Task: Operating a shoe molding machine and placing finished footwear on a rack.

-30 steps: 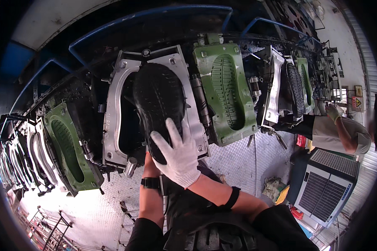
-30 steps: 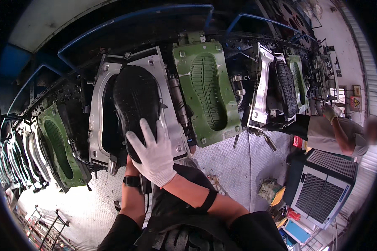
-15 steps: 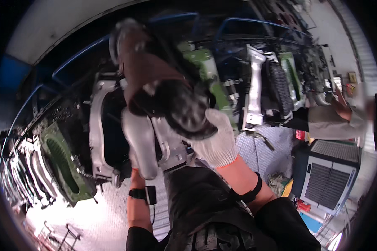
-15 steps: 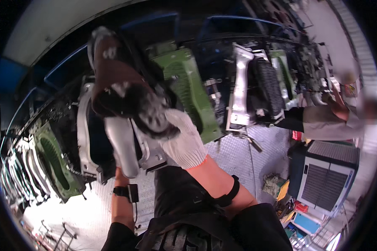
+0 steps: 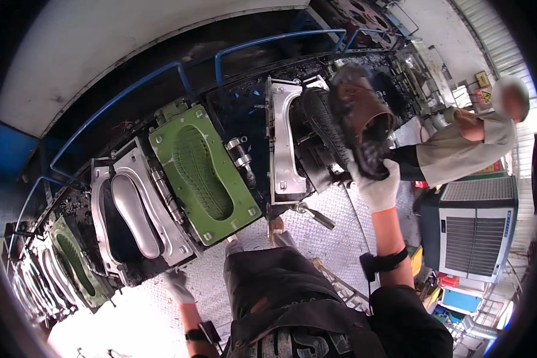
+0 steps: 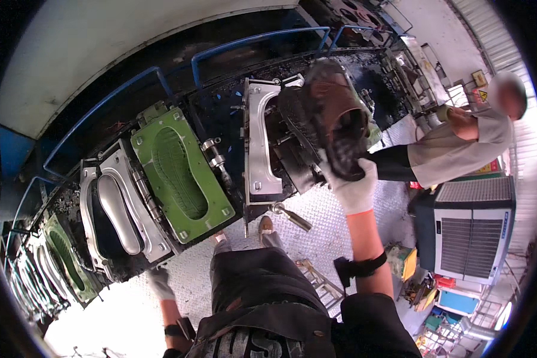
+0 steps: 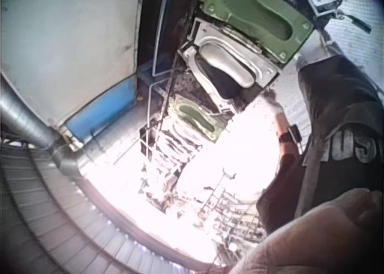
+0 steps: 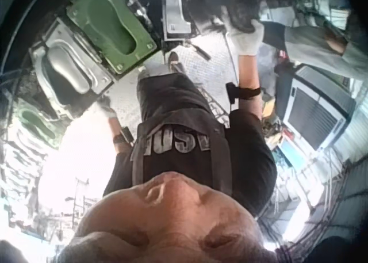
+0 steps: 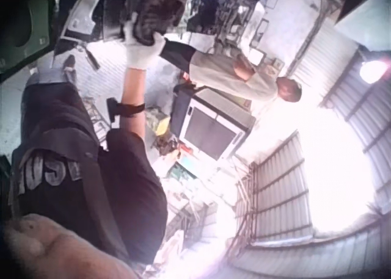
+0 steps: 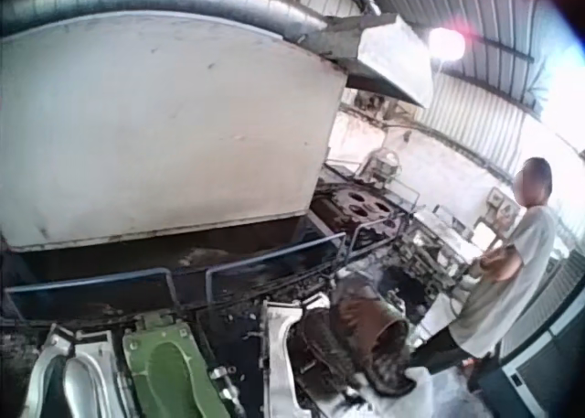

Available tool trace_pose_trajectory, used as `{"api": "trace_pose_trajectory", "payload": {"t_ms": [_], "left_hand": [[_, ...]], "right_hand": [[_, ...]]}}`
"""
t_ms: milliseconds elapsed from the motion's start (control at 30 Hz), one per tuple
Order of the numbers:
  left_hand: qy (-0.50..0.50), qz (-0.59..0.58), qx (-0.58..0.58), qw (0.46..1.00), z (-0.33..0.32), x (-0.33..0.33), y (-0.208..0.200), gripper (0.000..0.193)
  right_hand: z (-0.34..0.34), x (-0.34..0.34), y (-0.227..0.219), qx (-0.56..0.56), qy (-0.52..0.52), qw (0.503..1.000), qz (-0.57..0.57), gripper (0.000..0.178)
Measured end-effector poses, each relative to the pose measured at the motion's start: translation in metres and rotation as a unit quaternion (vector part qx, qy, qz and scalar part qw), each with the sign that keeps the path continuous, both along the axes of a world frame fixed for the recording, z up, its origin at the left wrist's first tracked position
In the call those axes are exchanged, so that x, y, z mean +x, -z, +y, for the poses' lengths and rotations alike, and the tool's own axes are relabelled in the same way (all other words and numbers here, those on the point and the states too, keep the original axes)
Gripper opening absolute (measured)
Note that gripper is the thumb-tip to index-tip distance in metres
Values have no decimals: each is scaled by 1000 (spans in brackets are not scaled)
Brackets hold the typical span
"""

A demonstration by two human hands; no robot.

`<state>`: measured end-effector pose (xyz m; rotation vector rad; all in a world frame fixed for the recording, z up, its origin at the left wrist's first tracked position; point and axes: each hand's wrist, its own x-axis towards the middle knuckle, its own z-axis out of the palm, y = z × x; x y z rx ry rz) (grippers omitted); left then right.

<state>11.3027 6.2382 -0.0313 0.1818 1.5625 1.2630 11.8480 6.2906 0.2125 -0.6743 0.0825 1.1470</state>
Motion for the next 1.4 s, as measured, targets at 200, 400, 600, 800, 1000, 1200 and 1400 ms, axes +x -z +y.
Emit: {"api": "trace_pose_trajectory", "payload": {"t_ms": [200, 400, 600, 800, 1000, 1200, 1400], "left_hand": [[490, -45, -219, 843, -76, 188, -40, 36], [606, 146, 87, 777, -38, 397, -23, 30], [295, 249, 169, 907, 32, 547, 3, 46], [326, 433, 288, 789, 82, 557, 64, 50], [318, 317, 266, 853, 88, 557, 81, 51], [292, 212, 217, 907, 76, 534, 81, 51], [267, 90, 172, 944, 62, 529, 74, 51]], "right_hand": [[-5, 145, 82, -74, 18, 997, 14, 45], [-16, 146, 88, -195, -123, 973, -32, 35], [-70, 140, 65, -251, -263, 845, -392, 18], [10, 120, 53, 5, -251, 472, -845, 54], [37, 108, 98, -50, -236, 358, -902, 74], [61, 96, 74, -79, -240, 398, -882, 77], [91, 161, 11, 36, -257, 894, -365, 69]]}}
